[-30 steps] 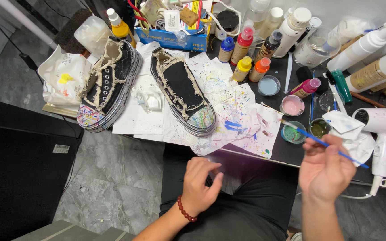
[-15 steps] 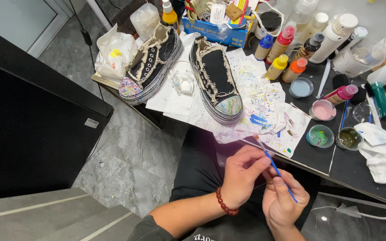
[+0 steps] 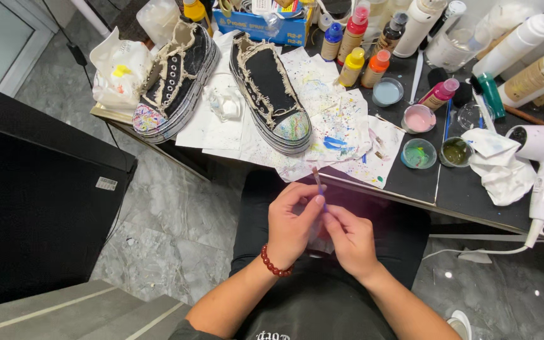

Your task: The person holds a pair of custom-designed sneakers and applies paint using a fine-tip brush, mixing colors in small containers and cleaning the brush on a cloth between applications.

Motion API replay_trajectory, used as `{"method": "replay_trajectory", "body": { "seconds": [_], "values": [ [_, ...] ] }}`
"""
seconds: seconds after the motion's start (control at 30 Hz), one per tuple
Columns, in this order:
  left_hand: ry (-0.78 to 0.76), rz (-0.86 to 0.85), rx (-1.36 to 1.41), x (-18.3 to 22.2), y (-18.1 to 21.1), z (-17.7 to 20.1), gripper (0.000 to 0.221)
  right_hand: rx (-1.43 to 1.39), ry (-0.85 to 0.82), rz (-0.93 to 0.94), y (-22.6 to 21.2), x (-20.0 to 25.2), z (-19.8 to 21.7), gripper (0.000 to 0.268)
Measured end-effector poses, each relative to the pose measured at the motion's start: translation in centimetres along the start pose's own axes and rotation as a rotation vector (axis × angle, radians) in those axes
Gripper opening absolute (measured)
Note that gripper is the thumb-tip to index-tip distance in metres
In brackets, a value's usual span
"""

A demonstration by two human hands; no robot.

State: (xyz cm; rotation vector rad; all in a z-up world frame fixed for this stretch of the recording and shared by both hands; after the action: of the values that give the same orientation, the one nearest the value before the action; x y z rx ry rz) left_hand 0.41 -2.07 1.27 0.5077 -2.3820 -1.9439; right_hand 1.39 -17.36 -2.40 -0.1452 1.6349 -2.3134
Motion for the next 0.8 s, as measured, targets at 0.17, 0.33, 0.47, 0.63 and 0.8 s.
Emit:
{"method": "replay_trajectory", "body": {
  "seconds": [0.17, 0.33, 0.47, 0.63, 0.8],
  "values": [
    [0.038, -0.063, -0.062, 0.2, 0.2, 0.0, 0.028, 0.051, 0.027, 0.052, -1.6, -0.9, -0.6, 0.024],
    [0.077, -0.058, -0.042, 0.0, -0.2, 0.1, 0.035, 0.078, 0.008, 0.057, -1.8, -2.0, -0.9, 0.018],
    [0.105, -0.056, -0.064, 0.0, -0.1, 0.3, 0.035, 0.058, -0.044, 0.055, -1.4, -2.3, -1.0, 0.019],
    [0.113, -0.079, -0.109, -0.3, 0.4, 0.1, 0.033, -0.122, -0.135, 0.008, 0.2, -2.7, -1.1, 0.025],
    [0.108, -0.119, -0.128, -0.7, 1.0, 0.1, 0.033, -0.378, -0.196, -0.125, 1.9, -2.8, -1.8, 0.030]
  ]
}}
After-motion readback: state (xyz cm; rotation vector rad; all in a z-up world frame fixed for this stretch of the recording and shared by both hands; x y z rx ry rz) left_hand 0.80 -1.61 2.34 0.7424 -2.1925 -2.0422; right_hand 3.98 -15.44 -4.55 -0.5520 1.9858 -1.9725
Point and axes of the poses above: each hand's wrist, its own x-axis away from the middle knuckle, its own z-axis out of the back of the hand, y = z × x, the point moved 3 cm from there along -x, towards the middle knuckle, and after that the axes turned 8 degrees about x, right-handed, at the moved point
